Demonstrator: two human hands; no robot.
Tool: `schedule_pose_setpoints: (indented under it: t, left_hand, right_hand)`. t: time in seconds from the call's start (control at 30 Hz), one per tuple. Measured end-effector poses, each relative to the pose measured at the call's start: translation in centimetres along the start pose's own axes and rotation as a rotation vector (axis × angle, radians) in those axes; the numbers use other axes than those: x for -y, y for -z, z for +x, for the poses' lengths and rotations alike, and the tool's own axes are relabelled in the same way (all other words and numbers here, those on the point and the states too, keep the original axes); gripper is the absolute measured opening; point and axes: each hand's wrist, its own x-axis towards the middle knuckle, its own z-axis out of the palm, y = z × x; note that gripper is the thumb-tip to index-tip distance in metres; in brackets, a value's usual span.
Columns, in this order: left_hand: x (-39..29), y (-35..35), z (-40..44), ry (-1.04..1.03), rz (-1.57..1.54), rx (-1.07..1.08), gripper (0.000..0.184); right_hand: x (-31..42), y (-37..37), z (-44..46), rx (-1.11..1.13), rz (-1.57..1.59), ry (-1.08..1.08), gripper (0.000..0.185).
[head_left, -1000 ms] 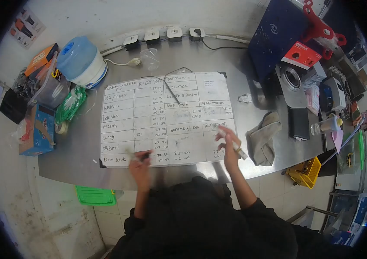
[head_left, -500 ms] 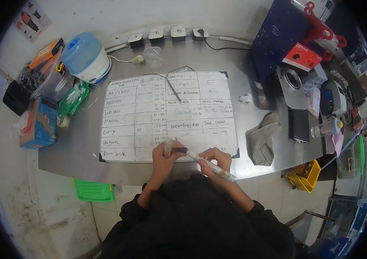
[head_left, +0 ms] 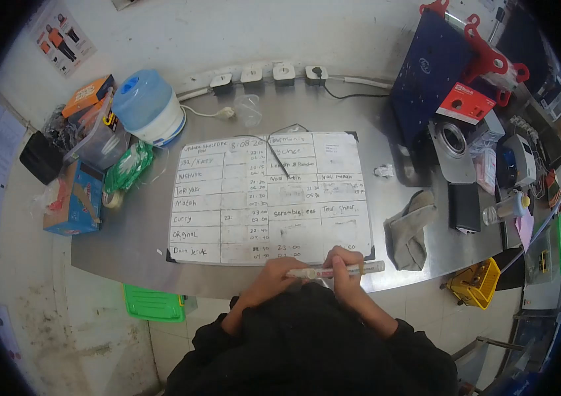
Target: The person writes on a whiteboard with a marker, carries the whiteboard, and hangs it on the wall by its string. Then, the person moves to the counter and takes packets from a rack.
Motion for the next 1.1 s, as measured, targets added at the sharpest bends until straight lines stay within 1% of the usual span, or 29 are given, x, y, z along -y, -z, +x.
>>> schedule_pose_setpoints:
  t: [0.03,0.07,0.1,0.17,0.2,0.23,0.3,0.33,0.37,0.4,0.43,0.47,0.5,0.53,0.57,0.6,0.63,0.67,0.7,0.73,0.77,0.83,0.87,0.9,0.97,1.0,1.1]
  left_hand:
    - [-0.4,-0.4,0.3,-0.05,0.048,0.055,0.022]
    - [-0.4,-1.0,0.3,-0.031,-0.044,0.096,0.018]
    - [-0.6,-1.7,0.4,-0.037,-0.038,0.098,0.018]
    - [-0.9,-3.0,-0.1,0.219,-0.249,0.141,0.02]
    - [0.5,-3.5,-0.1,0.236,-0.394,0.207,0.029]
    - [1.6,-3.9,-0.5,0.232,-0.387,0.213,0.029]
    - [-0.1,-3.4,0.0,0.084,-0.314,0.218,0.029]
    - [-0.6,-3.2,0.4,0.08,-0.307,0.226,0.029]
    - [-1.2,-3.0,1.0,-0.108,-0.253,0.204,0.031]
    - [-1.7,-2.9,1.4,-0.297,-0.198,0.181,0.033]
    - [-2.0,-2.8,1.7,-0.303,-0.192,0.188,0.033]
    - [-2.3,-2.7,2.0,-0.333,-0.223,0.209,0.036]
    - [-2.6,-2.8,2.1,-0.36,-0.256,0.231,0.039]
    - [-2.8,-3.2,2.2,-0.395,-0.266,0.212,0.046]
    - [-3.3,-3.3,2.4,-0.397,-0.268,0.219,0.046]
    - [-4.0,-3.4,2.6,-0.391,-0.339,0.216,0.047]
    - [-4.6,-3.6,2.7,-0.381,-0.414,0.215,0.048]
    - [-5.0,-3.7,2.8,-0.377,-0.424,0.233,0.048]
    - [-5.4,-3.8,3.0,-0.396,-0.434,0.156,0.049]
    - [-5.9,-3.9,3.1,-0.412,-0.445,0.085,0.05]
    - [-6.5,-4.1,3.2,-0.406,-0.463,0.115,0.05]
    - [-7.4,-4.3,3.4,-0.447,-0.471,0.061,0.048]
    - [-7.3,-4.6,3.6,-0.443,-0.481,0.077,0.048]
    - [-7.1,-4.9,3.6,-0.467,-0.51,0.045,0.046]
    - [-7.0,-5.2,3.5,-0.486,-0.539,0.022,0.045]
    - [-7.1,-5.2,3.7,-0.437,-0.46,0.009,0.044]
    - [-7.1,-5.0,3.9,-0.287,-0.215,-0.034,0.044]
  right_hand:
    - [0.1,-0.2,-0.2,-0.065,0.005,0.063,0.023]
    - [-0.5,-0.3,-0.3,-0.088,-0.019,0.132,0.024]
    - [-0.2,-0.4,-0.1,-0.093,-0.018,0.139,0.024]
    - [1.0,-0.6,0.2,-0.139,0.0,0.239,0.025]
    - [1.4,-0.9,0.0,-0.182,0.099,0.193,0.027]
    - [2.2,-0.8,0.0,-0.189,0.101,0.198,0.027]
    - [3.5,-0.7,0.0,-0.195,0.253,0.205,0.028]
    - [3.4,-0.6,0.0,-0.18,0.268,0.311,0.032]
    - [3.5,-0.5,0.2,-0.189,0.269,0.317,0.032]
    - [3.6,-0.5,0.3,-0.181,0.289,0.498,0.035]
    - [3.7,-0.4,0.5,-0.169,0.305,0.681,0.037]
    - [3.5,-0.3,0.7,-0.138,0.322,0.784,0.04]
    - [3.7,-0.3,0.9,-0.145,0.321,0.789,0.04]
    - [4.0,-0.3,1.0,-0.128,0.337,0.907,0.04]
    - [4.5,-0.1,1.2,-0.11,0.35,1.025,0.04]
    - [5.5,0.3,1.3,-0.062,0.301,1.042,0.04]
    - [5.8,0.4,1.4,-0.073,0.292,1.036,0.04]
    - [6.1,0.2,1.5,-0.113,0.243,1.126,0.039]
    - [6.3,-0.1,1.3,-0.157,0.185,1.212,0.039]
    - [6.5,-0.6,1.1,-0.239,0.186,1.208,0.039]
    - [6.6,-0.4,0.9,-0.261,0.16,1.196,0.039]
    - [7.2,0.0,0.8,-0.2,0.282,1.15,0.039]
    - [7.6,-0.5,0.8,-0.288,0.332,1.149,0.038]
    - [7.6,-0.7,1.0,-0.297,0.324,1.142,0.038]
    - [7.4,-1.0,1.6,-0.333,0.455,1.054,0.036]
    - [7.7,-1.5,2.0,-0.419,0.528,0.952,0.035]
    - [5.3,-1.1,1.6,-0.46,0.584,0.942,0.036]
